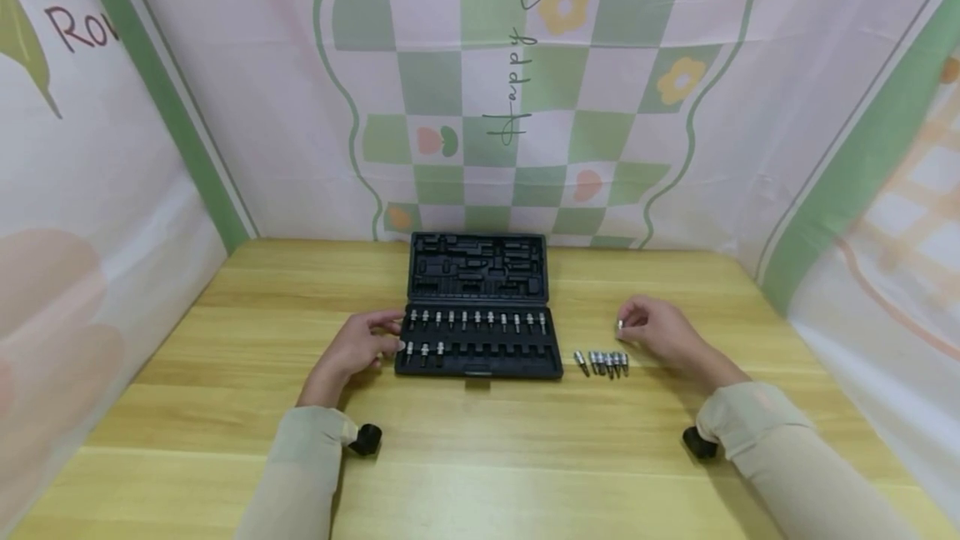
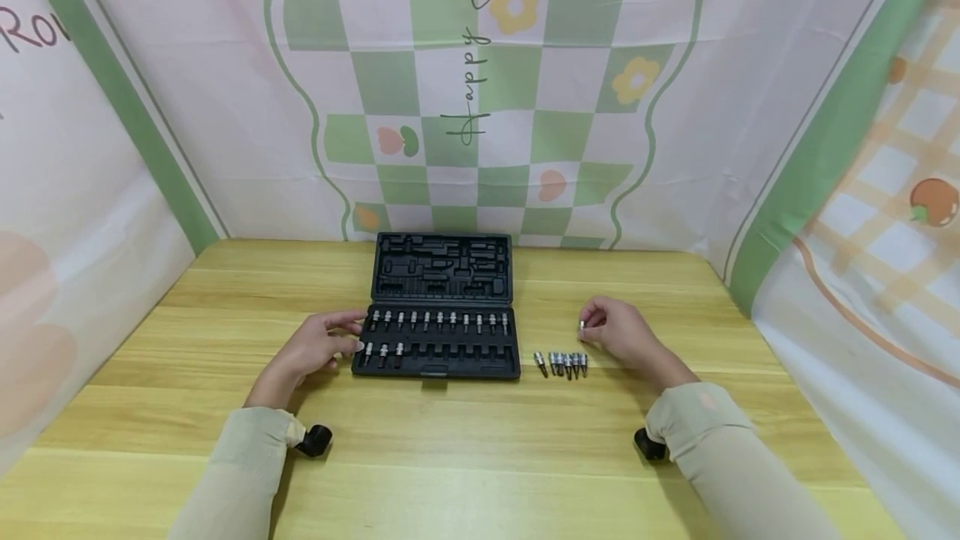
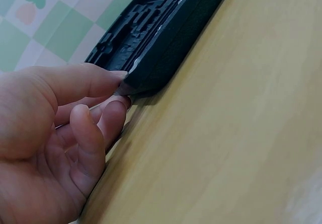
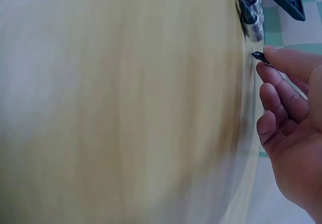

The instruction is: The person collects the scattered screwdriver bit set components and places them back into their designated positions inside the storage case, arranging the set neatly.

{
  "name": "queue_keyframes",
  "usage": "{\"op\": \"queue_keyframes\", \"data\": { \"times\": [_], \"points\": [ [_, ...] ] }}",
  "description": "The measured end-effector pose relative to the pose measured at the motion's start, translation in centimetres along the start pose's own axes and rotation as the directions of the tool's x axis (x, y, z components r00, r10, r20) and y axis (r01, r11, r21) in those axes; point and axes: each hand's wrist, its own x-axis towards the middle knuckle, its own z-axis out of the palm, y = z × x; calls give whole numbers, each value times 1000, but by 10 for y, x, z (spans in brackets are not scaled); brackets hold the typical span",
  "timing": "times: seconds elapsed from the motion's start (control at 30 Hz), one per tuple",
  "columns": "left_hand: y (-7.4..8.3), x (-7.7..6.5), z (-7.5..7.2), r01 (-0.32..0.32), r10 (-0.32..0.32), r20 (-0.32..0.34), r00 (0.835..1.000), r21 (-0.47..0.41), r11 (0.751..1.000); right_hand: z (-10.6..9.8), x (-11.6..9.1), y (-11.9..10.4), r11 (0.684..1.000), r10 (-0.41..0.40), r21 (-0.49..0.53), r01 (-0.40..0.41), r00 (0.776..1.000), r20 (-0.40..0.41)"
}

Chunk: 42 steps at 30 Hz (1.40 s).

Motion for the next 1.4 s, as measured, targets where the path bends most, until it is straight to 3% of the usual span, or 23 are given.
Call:
{"op": "queue_keyframes", "data": {
  "times": [0.4, 0.97, 1.4],
  "points": [
    [2, 0, 1, 8, -8, -2, 1000, 0, 1000, 9, 9, -18, 1000, -2, 28, 3, 1000, -18],
    [0, 1, 1, 3, -3, -5, 1000, -3, 1000, 22, 12, -52, 987, 93, 134, -93, 996, 3],
    [0, 0, 0, 13, -13, -6, 1000, 7, 1000, 36, 6, -65, 984, 73, 163, -74, 997, 14]
  ]
}}
